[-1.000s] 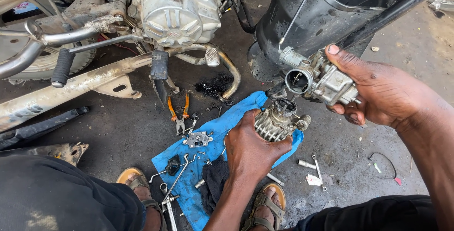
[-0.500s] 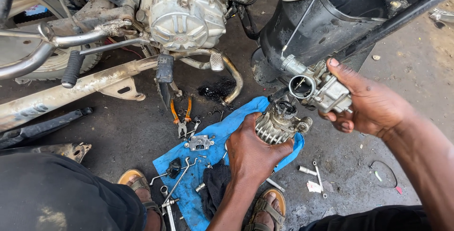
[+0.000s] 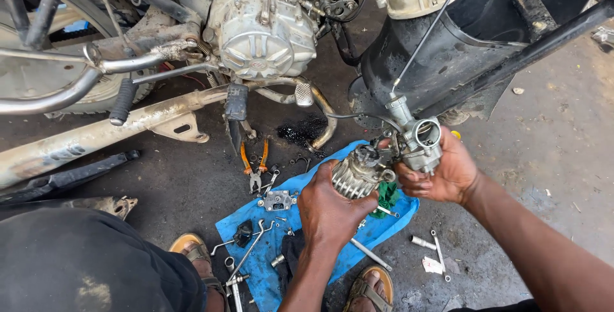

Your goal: The person is inspecting various motorcycle engine components, specifically the cylinder head and the carburetor, by picking them up and examining them from different angles.

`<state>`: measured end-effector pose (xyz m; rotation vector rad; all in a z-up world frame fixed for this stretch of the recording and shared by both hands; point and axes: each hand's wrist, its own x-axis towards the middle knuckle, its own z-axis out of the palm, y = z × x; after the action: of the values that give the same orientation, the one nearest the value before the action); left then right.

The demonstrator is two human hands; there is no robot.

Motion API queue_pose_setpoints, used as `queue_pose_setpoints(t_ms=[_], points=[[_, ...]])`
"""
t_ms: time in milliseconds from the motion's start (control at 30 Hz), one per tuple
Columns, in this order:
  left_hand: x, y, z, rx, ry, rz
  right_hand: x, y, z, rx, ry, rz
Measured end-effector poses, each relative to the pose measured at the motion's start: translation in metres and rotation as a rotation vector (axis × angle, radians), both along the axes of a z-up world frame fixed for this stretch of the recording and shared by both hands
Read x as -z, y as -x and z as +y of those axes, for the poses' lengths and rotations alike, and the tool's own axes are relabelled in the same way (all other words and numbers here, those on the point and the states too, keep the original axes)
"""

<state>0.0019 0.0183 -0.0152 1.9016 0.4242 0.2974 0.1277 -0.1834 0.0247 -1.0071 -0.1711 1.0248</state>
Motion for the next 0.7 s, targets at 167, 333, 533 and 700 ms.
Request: queue_pose_setpoints(t_ms=[167, 333, 533, 700], points=[[0.032, -0.008, 0.014, 0.032, -0.06, 0.171, 0.07, -0.023, -0.011, -0.083, -0.041, 0.093], [0.067, -0.004, 0.025, -0.081, -0.101, 0.252, 0.137, -0.041, 0.023, 0.209, -0.14, 0.154], [0.083, -0.002, 0.037, -0.09, 0.084, 0.467, 0.184, -0.017, 0.064, 0.675, 0.433, 0.095], [0.113, 0.0, 0.045, 0.004, 0.02, 0.345, 0.203, -0.009, 0.074, 0.45, 0.727, 0.143]])
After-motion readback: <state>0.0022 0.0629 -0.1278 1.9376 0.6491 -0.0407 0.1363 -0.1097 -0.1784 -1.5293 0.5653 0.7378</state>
